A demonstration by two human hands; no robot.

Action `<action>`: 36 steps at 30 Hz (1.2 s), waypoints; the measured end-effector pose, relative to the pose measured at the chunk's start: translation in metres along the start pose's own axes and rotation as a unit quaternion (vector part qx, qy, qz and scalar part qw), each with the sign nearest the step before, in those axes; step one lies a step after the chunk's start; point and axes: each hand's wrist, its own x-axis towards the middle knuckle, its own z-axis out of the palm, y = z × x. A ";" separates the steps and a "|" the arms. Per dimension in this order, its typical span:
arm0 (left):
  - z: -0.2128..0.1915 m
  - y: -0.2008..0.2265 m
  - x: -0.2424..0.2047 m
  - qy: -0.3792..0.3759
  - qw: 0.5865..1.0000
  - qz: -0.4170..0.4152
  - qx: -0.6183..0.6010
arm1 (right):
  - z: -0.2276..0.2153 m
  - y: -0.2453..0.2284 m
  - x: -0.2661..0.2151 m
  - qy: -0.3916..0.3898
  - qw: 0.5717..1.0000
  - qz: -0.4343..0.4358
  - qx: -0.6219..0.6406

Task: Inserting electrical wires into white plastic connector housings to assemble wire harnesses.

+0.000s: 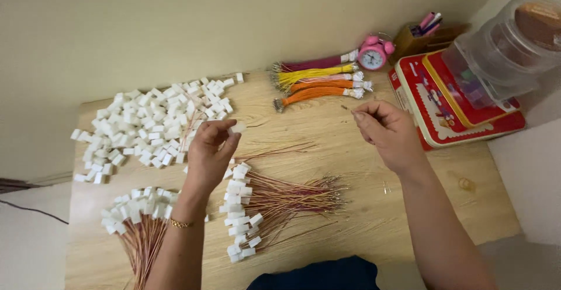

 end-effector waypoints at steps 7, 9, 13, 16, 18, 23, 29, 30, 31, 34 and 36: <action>0.020 0.055 -0.035 0.026 0.952 -0.052 -0.302 | 0.041 -0.045 -0.022 -0.004 0.983 -0.067 -0.173; 0.024 0.065 -0.042 0.045 0.933 -0.086 -0.346 | 0.057 -0.066 -0.031 -0.028 0.972 -0.111 -0.205; 0.037 0.048 -0.049 0.049 0.842 -0.150 -0.516 | 0.078 -0.078 -0.045 -0.070 0.945 -0.198 -0.249; 0.037 0.058 -0.055 0.057 0.816 -0.167 -0.550 | 0.090 -0.087 -0.050 -0.099 0.935 -0.226 -0.255; 0.035 0.061 -0.058 0.057 0.813 -0.174 -0.553 | 0.098 -0.091 -0.051 -0.089 0.921 -0.258 -0.278; 0.032 0.066 -0.065 0.032 0.801 -0.181 -0.570 | 0.100 -0.081 -0.043 -0.082 0.882 -0.324 -0.333; 0.031 0.073 -0.068 0.010 0.779 -0.193 -0.596 | 0.104 -0.088 -0.043 -0.044 0.851 -0.375 -0.366; 0.031 0.073 -0.068 0.008 0.777 -0.193 -0.599 | 0.104 -0.090 -0.044 -0.046 0.854 -0.372 -0.360; 0.032 0.074 -0.068 0.007 0.775 -0.193 -0.601 | 0.105 -0.092 -0.045 -0.048 0.858 -0.370 -0.354; 0.029 0.079 -0.069 -0.008 0.778 -0.208 -0.593 | 0.103 -0.092 -0.042 -0.059 0.862 -0.362 -0.350; 0.031 0.078 -0.070 -0.009 0.774 -0.210 -0.597 | 0.103 -0.090 -0.041 -0.046 0.853 -0.373 -0.361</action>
